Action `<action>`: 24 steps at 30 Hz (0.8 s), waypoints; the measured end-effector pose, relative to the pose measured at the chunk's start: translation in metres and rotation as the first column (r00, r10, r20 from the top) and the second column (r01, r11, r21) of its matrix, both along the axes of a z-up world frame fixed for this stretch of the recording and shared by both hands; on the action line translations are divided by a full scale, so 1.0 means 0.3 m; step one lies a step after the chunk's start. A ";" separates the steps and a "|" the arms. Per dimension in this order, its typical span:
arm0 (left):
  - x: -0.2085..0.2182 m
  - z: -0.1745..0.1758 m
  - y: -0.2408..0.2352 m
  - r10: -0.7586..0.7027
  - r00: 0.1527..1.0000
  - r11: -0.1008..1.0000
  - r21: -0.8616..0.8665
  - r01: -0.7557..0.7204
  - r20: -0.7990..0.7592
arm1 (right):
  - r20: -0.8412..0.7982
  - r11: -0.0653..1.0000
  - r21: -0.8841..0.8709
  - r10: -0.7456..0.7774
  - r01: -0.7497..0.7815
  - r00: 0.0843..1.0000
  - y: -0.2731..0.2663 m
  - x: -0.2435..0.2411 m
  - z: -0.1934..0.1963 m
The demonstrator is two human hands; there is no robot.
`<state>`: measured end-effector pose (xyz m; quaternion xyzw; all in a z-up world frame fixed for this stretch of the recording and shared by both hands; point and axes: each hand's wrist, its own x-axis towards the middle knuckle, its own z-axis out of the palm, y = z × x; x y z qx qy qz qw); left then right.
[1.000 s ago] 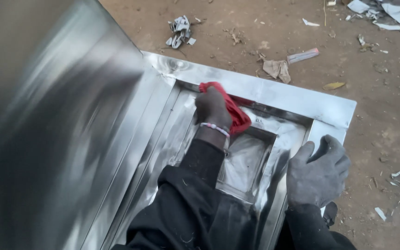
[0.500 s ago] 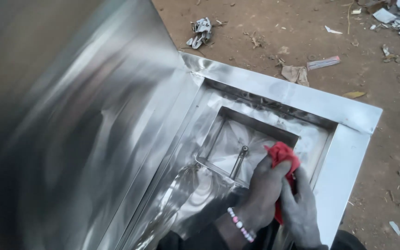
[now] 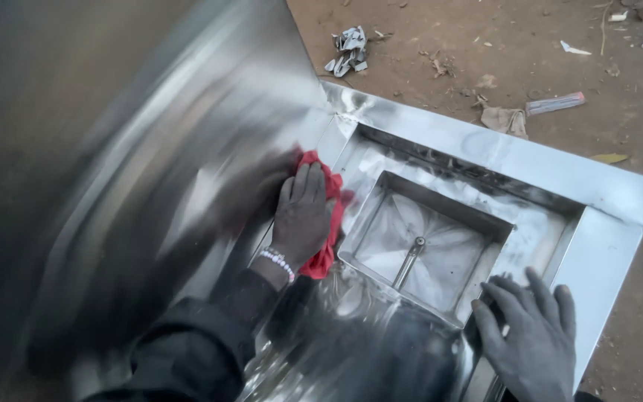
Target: Cleaning and polishing a stainless steel sink unit with a red cloth
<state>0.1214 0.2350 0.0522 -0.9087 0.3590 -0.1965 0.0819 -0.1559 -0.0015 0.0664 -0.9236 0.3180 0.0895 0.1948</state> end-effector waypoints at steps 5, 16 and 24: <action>0.136 -0.129 -0.108 0.007 0.992 0.990 0.139 -0.025 0.126 | 0.090 0.997 -0.077 -0.023 0.030 0.996 0.007 0.010 0.009; 0.036 -0.044 0.046 -0.112 0.992 0.974 0.190 0.120 -0.049 | 0.348 0.994 -0.092 -0.021 0.057 0.937 -0.002 0.003 0.005; -0.465 0.055 0.646 -0.041 0.995 0.977 0.203 0.059 -0.091 | 0.295 0.999 0.037 -0.045 0.036 0.954 -0.007 -0.005 0.061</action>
